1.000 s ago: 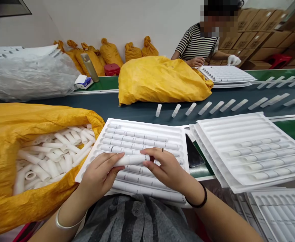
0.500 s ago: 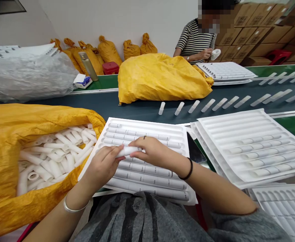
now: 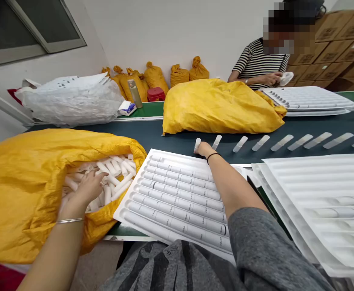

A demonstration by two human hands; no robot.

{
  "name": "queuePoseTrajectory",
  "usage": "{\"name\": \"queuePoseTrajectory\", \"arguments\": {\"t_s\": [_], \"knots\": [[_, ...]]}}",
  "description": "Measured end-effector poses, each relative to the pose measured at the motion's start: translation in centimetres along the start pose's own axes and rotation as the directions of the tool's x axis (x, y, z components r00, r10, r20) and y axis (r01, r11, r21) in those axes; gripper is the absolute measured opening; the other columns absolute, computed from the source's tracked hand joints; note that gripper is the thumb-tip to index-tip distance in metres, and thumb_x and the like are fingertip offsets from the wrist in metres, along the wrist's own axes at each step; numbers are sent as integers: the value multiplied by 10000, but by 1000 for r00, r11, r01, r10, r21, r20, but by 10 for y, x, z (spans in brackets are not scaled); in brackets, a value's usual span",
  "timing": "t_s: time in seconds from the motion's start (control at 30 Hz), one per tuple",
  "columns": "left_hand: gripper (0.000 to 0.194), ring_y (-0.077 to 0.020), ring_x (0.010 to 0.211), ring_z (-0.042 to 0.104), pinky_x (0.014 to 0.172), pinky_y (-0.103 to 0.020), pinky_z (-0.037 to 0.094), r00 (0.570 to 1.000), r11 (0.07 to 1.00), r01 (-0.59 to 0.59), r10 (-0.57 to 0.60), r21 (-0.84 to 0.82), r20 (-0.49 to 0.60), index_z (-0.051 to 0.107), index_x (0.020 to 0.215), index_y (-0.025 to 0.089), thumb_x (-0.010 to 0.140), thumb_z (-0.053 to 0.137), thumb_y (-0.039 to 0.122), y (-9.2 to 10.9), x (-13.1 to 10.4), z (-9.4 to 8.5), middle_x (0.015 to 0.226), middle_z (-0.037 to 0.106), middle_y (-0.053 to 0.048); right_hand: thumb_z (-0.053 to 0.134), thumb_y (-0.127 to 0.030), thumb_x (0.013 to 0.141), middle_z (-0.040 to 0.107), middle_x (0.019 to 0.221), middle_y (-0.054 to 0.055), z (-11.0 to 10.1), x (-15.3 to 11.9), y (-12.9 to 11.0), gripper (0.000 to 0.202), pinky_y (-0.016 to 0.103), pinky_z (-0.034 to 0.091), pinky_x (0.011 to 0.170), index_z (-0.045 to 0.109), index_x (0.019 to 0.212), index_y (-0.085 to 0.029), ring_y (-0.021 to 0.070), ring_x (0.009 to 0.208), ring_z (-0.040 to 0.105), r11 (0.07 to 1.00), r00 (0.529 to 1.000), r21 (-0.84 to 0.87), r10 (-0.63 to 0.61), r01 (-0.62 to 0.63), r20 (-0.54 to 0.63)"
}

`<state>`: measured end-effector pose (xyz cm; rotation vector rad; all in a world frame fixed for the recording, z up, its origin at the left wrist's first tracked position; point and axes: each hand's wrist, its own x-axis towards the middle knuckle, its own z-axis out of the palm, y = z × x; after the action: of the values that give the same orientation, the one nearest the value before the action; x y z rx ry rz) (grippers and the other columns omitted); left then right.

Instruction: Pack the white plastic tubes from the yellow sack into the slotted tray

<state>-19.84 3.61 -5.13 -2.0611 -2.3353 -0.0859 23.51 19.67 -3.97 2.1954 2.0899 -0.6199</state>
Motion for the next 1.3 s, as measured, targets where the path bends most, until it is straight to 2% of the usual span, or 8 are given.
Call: {"name": "queuePoseTrajectory", "arguments": {"t_s": [0.17, 0.4, 0.67, 0.77, 0.9, 1.03, 1.13, 1.3], "knots": [[628, -380, 1354, 268, 1061, -532, 292, 983, 995, 96, -98, -22, -158, 222, 1446, 68, 851, 392, 174, -9, 13, 7, 1457, 274, -257, 570, -407, 874, 671, 838, 133, -22, -19, 21, 359, 379, 498, 753, 676, 858, -65, 242, 829, 642, 996, 998, -71, 48, -45, 38], [415, -414, 1191, 478, 976, -544, 358, 998, 996, 36, -32, -80, 46, 612, 1118, 48, 756, 432, 140, -15, 17, 14, 1204, 567, -266, 561, -293, 820, 704, 988, 130, -11, -121, 82, 264, 341, 481, 780, 729, 965, -150, 283, 928, 651, 986, 989, -83, -145, 145, 1], [363, -223, 1194, 515, 1028, -338, 393, 982, 900, -185, 153, -395, -110, 602, 1157, 195, 873, 478, 385, 66, -13, -20, 1271, 590, -68, 535, -191, 787, 666, 964, 131, 13, -150, 86, 237, 375, 496, 753, 664, 975, -127, 264, 852, 628, 950, 935, -137, -301, 279, -187], [282, -195, 1115, 559, 996, -334, 420, 932, 698, -360, 235, -619, -277, 615, 1128, 220, 875, 541, 322, 108, -32, -37, 1162, 640, -50, 532, -264, 820, 654, 863, 81, 3, -168, 59, 235, 334, 496, 625, 603, 1020, -164, 216, 721, 607, 936, 899, 61, -311, 345, -308], [269, -193, 1063, 558, 969, -350, 426, 876, 432, -474, 322, -767, -360, 628, 1114, 236, 847, 612, 258, 155, -51, -44, 1091, 635, -55, 525, -304, 878, 633, 971, 72, 5, -196, 12, 254, 286, 516, 672, 576, 1103, -199, 167, 795, 603, 625, 806, 509, -474, 592, -355], [261, -157, 964, 579, 886, -304, 477, 973, -146, -202, 87, -968, -216, 644, 1022, 229, 799, 673, 360, 184, -61, -40, 1008, 607, -43, 551, -305, 881, 622, 951, 61, 20, -204, -18, 238, 285, 517, 679, 583, 1090, -195, 146, 774, 595, 434, 835, 754, -480, 493, -269], [317, -105, 862, 596, 798, -242, 506, 990, -504, 74, 142, -861, 2, 583, 1001, 259, 732, 740, 321, 192, -65, -45, 939, 606, 7, 573, -355, 874, 631, 868, 54, 27, -203, -26, 267, 280, 522, 650, 577, 1069, -174, 141, 732, 612, 246, 846, 901, -494, 356, -200], [377, -124, 818, 623, 730, -279, 539, 984, -488, 99, 176, -867, 13, 474, 920, 255, 688, 770, 284, 187, -66, -52, 916, 625, 26, 580, -363, 879, 654, 843, 64, 22, -202, -26, 300, 303, 543, 682, 586, 1096, -156, 151, 738, 634, 167, 835, 914, -492, 369, -247]]}}
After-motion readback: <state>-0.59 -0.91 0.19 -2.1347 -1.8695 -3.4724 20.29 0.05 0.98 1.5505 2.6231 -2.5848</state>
